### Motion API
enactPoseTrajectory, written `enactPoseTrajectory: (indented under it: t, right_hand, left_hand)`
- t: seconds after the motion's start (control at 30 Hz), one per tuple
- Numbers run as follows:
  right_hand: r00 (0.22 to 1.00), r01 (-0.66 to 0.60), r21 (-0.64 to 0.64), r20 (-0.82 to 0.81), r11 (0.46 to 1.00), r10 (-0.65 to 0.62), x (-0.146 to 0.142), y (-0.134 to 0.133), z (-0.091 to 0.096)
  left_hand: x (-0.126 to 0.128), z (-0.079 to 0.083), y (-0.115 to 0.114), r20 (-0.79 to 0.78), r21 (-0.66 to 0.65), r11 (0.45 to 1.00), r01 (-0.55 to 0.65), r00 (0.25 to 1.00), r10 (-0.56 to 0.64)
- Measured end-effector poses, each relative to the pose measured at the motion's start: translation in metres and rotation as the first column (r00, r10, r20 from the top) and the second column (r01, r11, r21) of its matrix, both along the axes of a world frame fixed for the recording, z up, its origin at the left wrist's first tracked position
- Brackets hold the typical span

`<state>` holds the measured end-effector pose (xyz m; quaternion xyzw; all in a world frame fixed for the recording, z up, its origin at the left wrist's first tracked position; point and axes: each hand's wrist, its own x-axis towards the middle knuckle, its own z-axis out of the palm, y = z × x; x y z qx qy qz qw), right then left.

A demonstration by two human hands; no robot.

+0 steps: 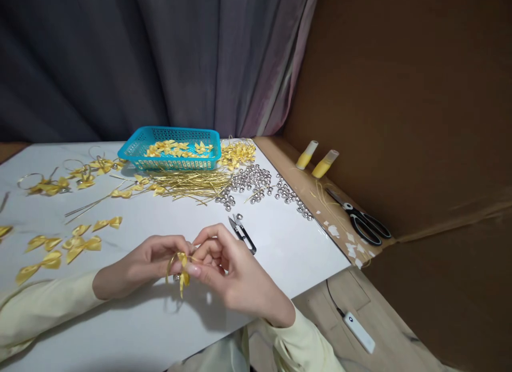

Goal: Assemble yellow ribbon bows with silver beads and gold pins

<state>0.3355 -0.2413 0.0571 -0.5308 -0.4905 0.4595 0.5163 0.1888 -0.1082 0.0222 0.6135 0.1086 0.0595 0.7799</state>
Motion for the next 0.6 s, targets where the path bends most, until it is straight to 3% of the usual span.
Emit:
enactPoseTrajectory:
  t: [0.17, 0.27, 0.43, 0.6]
  right_hand:
    - [0.921, -0.031, 0.056, 0.39, 0.998, 0.007, 0.004, -0.003, 0.0]
    - [0.853, -0.051, 0.107, 0.521, 0.993, -0.012, 0.002, -0.004, -0.002]
    - [0.819, -0.008, 0.221, 0.561, 0.975, -0.12, -0.002, -0.008, -0.005]
    - [0.847, 0.035, 0.25, 0.506, 0.968, -0.162, -0.006, -0.008, -0.008]
  left_hand:
    - [0.001, 0.005, 0.002, -0.024, -0.024, 0.997, 0.07, 0.997, -0.071]
    - [0.001, 0.008, 0.002, -0.001, -0.025, 0.993, 0.111, 0.994, -0.111]
    - [0.0, 0.009, 0.001, 0.078, -0.002, 0.991, 0.134, 0.988, -0.134]
    - [-0.003, 0.012, 0.002, 0.12, -0.016, 0.989, 0.144, 0.983, -0.141]
